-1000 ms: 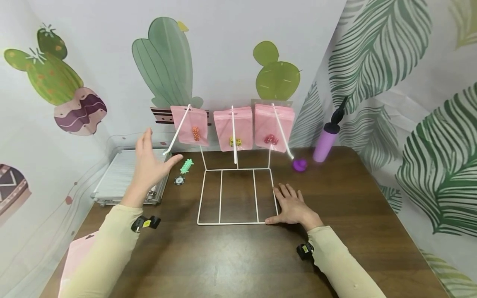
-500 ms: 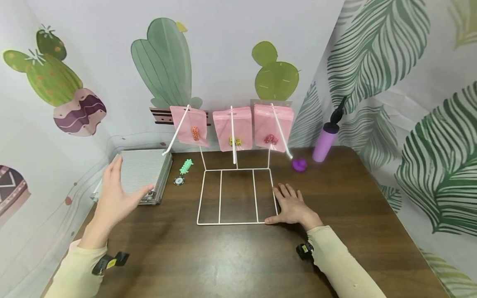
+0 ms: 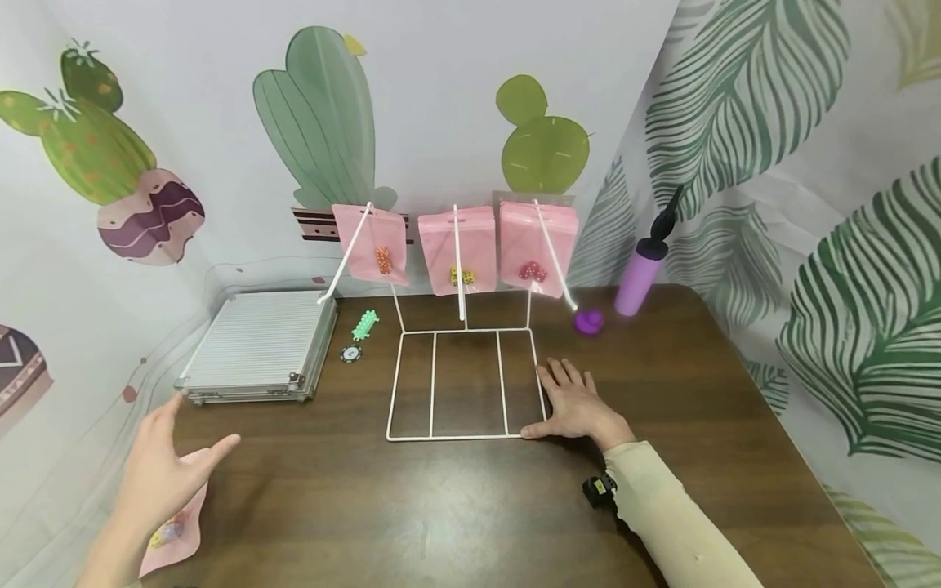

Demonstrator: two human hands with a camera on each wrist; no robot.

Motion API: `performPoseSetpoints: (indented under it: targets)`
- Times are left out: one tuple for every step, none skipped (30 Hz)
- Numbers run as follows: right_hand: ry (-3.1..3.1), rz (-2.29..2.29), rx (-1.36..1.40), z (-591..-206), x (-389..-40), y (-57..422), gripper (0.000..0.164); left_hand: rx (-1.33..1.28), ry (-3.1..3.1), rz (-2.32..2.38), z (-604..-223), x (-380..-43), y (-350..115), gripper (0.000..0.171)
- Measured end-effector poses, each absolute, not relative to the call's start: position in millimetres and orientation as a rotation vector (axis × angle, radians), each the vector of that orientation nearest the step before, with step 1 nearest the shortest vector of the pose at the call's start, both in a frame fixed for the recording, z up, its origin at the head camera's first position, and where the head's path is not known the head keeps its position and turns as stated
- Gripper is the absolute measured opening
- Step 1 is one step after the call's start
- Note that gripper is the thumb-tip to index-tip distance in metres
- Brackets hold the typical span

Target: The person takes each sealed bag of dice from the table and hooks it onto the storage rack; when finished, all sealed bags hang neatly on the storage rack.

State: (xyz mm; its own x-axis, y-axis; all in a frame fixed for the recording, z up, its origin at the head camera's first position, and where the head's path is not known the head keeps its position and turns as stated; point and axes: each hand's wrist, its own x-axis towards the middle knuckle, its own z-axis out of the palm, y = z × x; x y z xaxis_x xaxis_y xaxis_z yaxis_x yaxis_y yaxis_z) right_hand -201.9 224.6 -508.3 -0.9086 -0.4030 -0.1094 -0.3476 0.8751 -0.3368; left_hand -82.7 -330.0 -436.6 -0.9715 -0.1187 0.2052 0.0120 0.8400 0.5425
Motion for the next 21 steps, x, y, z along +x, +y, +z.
performPoseSetpoints:
  targets:
    - [2.867, -0.467, -0.577, -508.3, -201.6, 224.7, 0.122, 0.096, -2.807, -0.817, -438.9, -79.3, -333.7, 0.103]
    - [2.864, -0.469, -0.573, -508.1, -201.2, 224.7, 0.122, 0.111, -2.821, -0.808, -441.3, -76.3, -337.3, 0.103]
    - [2.863, -0.468, -0.571, -508.2, -200.8, 224.7, 0.122, 0.116, -2.831, -0.796, -443.6, -73.8, -340.8, 0.102]
    - [2.864, -0.469, -0.573, -508.3, -200.4, 224.7, 0.122, 0.123, -2.843, -0.781, -446.1, -71.6, -344.4, 0.101]
    - [2.866, -0.47, -0.576, -508.3, -200.1, 224.5, 0.121, 0.127, -2.85, -0.76, -448.6, -69.5, -347.8, 0.099]
    - [2.866, -0.472, -0.576, -508.3, -200.0, 224.3, 0.121, 0.129, -2.865, -0.728, -451.0, -67.5, -351.3, 0.098]
    - [2.87, -0.47, -0.578, -508.3, -199.9, 224.2, 0.121, 0.135, -2.877, -0.69, -453.8, -65.8, -355.1, 0.097]
    - [2.872, -0.469, -0.579, -508.3, -199.8, 224.1, 0.121, 0.143, -2.902, -0.655, -456.5, -64.2, -358.8, 0.095]
    - [2.874, -0.467, -0.581, -508.5, -199.9, 224.0, 0.121, 0.155, -2.935, -0.622, -459.2, -62.4, -362.6, 0.095]
    - [2.877, -0.465, -0.583, -508.3, -199.9, 223.8, 0.121, 0.172, -2.973, -0.588, -462.4, -60.4, -366.4, 0.096]
    - [2.876, -0.462, -0.582, -508.3, -200.0, 223.8, 0.121, 0.19, -3.016, -0.556, -465.4, -58.1, -370.0, 0.097]
    - [2.874, -0.459, -0.58, -508.3, -200.0, 224.0, 0.121, 0.212, -3.053, -0.526, -468.5, -56.1, -373.2, 0.098]
    - [2.875, -0.457, -0.581, -508.2, -200.0, 224.1, 0.121, 0.234, -3.086, -0.502, -471.5, -54.4, -375.8, 0.098]
    - [2.872, -0.458, -0.58, -508.1, -199.9, 224.0, 0.121, 0.26, -3.118, -0.49, -474.0, -53.1, -378.0, 0.098]
    - [2.871, -0.459, -0.58, -507.9, -200.0, 223.9, 0.121, 0.29, -3.143, -0.478, -476.7, -51.8, -379.7, 0.098]
    - [2.87, -0.462, -0.579, -507.8, -200.0, 223.9, 0.121, 0.324, -3.167, -0.471, -478.7, -51.0, -380.8, 0.099]
    - [2.868, -0.466, -0.577, -507.7, -200.1, 223.8, 0.121, 0.354, -3.189, -0.473, -480.5, -50.6, -381.9, 0.1]
    - [2.868, -0.466, -0.579, -507.5, -200.2, 223.4, 0.122, 0.385, -3.203, -0.471, -482.2, -50.7, -382.4, 0.102]
    - [2.868, -0.468, -0.576, -507.6, -200.6, 223.2, 0.122, 0.426, -3.22, -0.478, -483.1, -51.3, -382.5, 0.104]
    - [2.869, -0.469, -0.574, -507.8, -200.9, 222.9, 0.122, 0.467, -3.23, -0.49, -483.9, -51.7, -382.6, 0.107]
    - [2.869, -0.469, -0.572, -507.8, -201.1, 222.6, 0.122, 0.511, -3.243, -0.501, -484.7, -51.9, -382.9, 0.11]
